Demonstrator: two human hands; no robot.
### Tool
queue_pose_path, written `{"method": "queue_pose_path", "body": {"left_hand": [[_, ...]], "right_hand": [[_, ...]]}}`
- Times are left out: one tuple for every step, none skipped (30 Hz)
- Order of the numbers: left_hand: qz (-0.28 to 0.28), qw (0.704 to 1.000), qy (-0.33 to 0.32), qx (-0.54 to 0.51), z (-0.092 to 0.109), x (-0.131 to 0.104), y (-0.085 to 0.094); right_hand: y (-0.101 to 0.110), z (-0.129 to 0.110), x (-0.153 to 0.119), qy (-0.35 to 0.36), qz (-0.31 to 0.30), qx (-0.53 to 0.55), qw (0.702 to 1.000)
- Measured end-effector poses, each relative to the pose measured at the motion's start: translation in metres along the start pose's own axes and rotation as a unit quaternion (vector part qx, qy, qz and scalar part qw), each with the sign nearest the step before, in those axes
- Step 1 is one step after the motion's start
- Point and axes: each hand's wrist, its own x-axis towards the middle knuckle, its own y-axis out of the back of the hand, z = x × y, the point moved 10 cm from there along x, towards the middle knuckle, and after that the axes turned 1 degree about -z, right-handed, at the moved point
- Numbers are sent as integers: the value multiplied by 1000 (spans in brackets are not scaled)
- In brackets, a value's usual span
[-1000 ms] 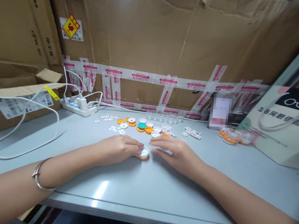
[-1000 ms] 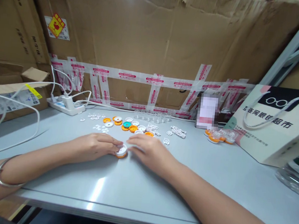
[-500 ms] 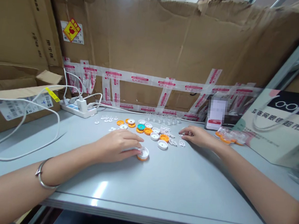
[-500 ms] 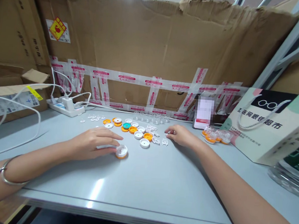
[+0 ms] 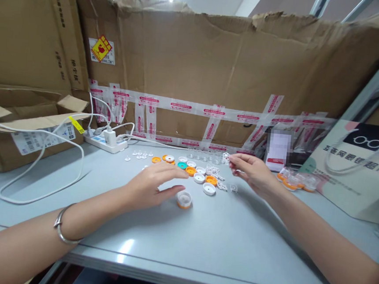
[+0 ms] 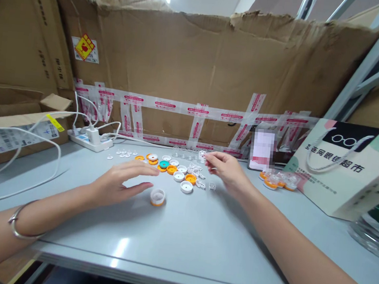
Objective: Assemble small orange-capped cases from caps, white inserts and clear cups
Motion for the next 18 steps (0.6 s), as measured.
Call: {"method": "queue_pose_path", "body": {"left_hand": [[25, 999, 18, -14, -1, 1, 5], [48, 998, 35, -27, -1, 2, 8], [66, 996, 50, -37, -1, 3, 11], [80, 994, 60, -47, -1, 4, 12], [90, 992, 65, -56, -1, 4, 13], [98, 991, 65, -64, 0, 4, 13], [103, 990, 63, -70, 1, 3, 12], [110, 990, 57, -75, 2, 3, 12], [117, 989, 49, -77, 4, 2, 12], [126, 988, 39, -77, 5, 1, 13], [135, 987, 30, -77, 7, 0, 14], [143, 987, 23, -76, 8, 0, 15], [149, 986, 19, -76, 9, 0, 16], [152, 985, 16, -77, 10, 0, 16], [154, 985, 16, -79, 10, 0, 16], [153, 985, 16, -81, 11, 1, 16], [152, 985, 18, -83, 10, 1, 16], [151, 985, 20, -84, 10, 2, 16]], "right_hand": [[-14, -6, -9, -33, -13, 143, 989], [-32, -13, -19, -65, -41, 241, 967], [-50, -22, -30, -93, -67, 306, 945], [-68, -29, -41, -117, -96, 350, 924], [-83, -36, -51, -137, -125, 380, 906], [-95, -42, -60, -150, -144, 400, 893], [-104, -45, -67, -160, -158, 414, 882], [-109, -47, -73, -167, -167, 424, 874], [-113, -48, -77, -171, -173, 431, 869], [-116, -48, -80, -172, -179, 437, 864], [-117, -48, -82, -170, -183, 442, 861], [-119, -48, -84, -166, -187, 447, 859], [-120, -48, -85, -161, -191, 450, 857], [-121, -49, -85, -155, -194, 453, 856], [-121, -49, -85, -149, -197, 453, 857], [-121, -49, -83, -142, -202, 448, 859], [-119, -49, -80, -130, -209, 434, 867], [-115, -49, -75, -115, -213, 411, 879]]}}
